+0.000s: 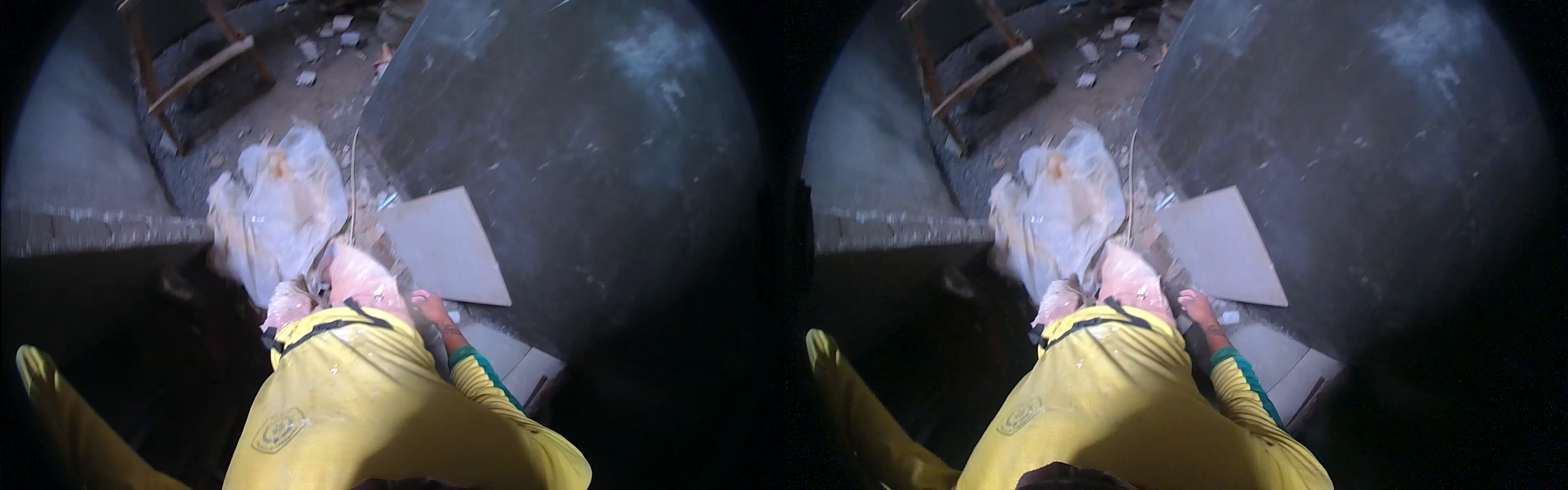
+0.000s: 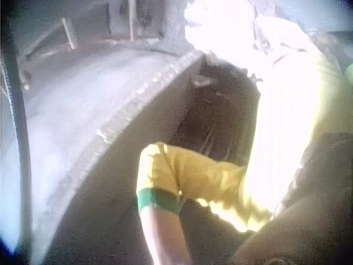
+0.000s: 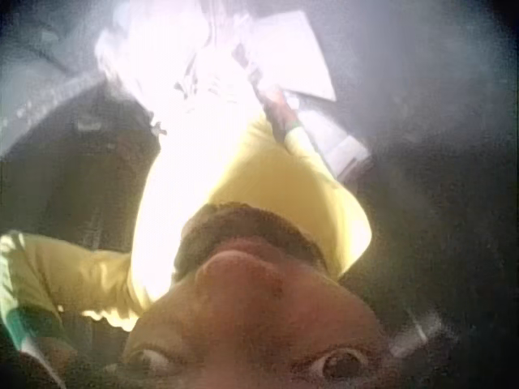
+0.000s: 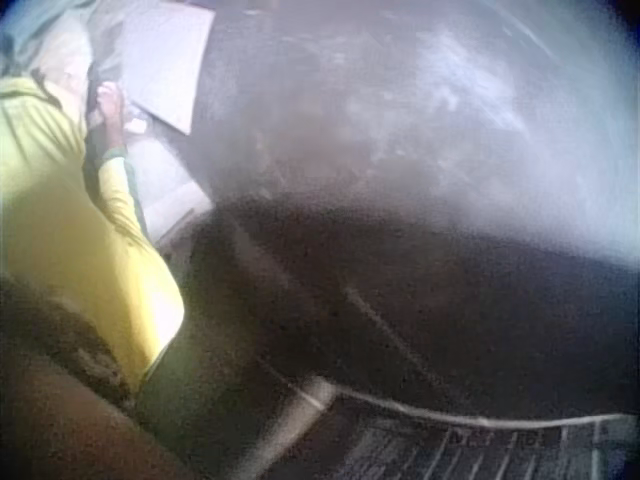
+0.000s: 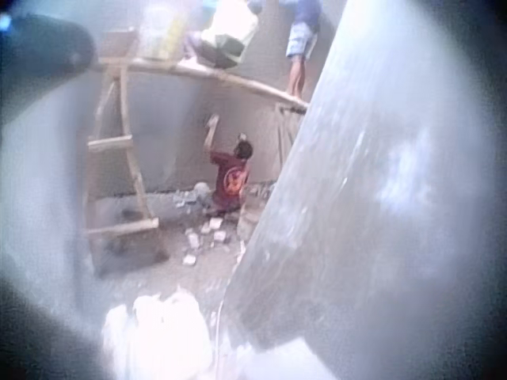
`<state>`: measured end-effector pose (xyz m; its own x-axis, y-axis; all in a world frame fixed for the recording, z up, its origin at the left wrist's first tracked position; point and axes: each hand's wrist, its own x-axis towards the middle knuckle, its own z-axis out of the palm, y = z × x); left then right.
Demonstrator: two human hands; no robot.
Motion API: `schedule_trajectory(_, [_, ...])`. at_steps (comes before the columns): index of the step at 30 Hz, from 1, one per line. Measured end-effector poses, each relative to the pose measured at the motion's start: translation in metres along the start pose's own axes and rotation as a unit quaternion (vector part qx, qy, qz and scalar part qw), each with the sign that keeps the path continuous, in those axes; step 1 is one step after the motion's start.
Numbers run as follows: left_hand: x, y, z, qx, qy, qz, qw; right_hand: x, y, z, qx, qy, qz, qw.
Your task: The person uses a screwdriver to adjust screws on a small white electrical socket held in their hands. After completing the adjustment, the person walks through a construction area and pours a powdery substance from a bag into a metal basin.
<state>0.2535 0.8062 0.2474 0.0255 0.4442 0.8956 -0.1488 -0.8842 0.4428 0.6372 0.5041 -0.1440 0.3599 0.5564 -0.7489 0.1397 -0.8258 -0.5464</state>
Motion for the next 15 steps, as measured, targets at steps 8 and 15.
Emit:
schedule_trajectory(8, [0.034, -0.13, 0.059, 0.031, -0.02, -0.142, 0.989, 0.138, -0.183, -0.079, -0.147, 0.013, -0.152, 0.977])
schedule_trajectory(15, [0.135, -0.229, -0.001, 0.091, 0.069, 0.068, 0.991, 0.27, -0.335, -0.062, -0.196, -0.002, -0.284, 0.938])
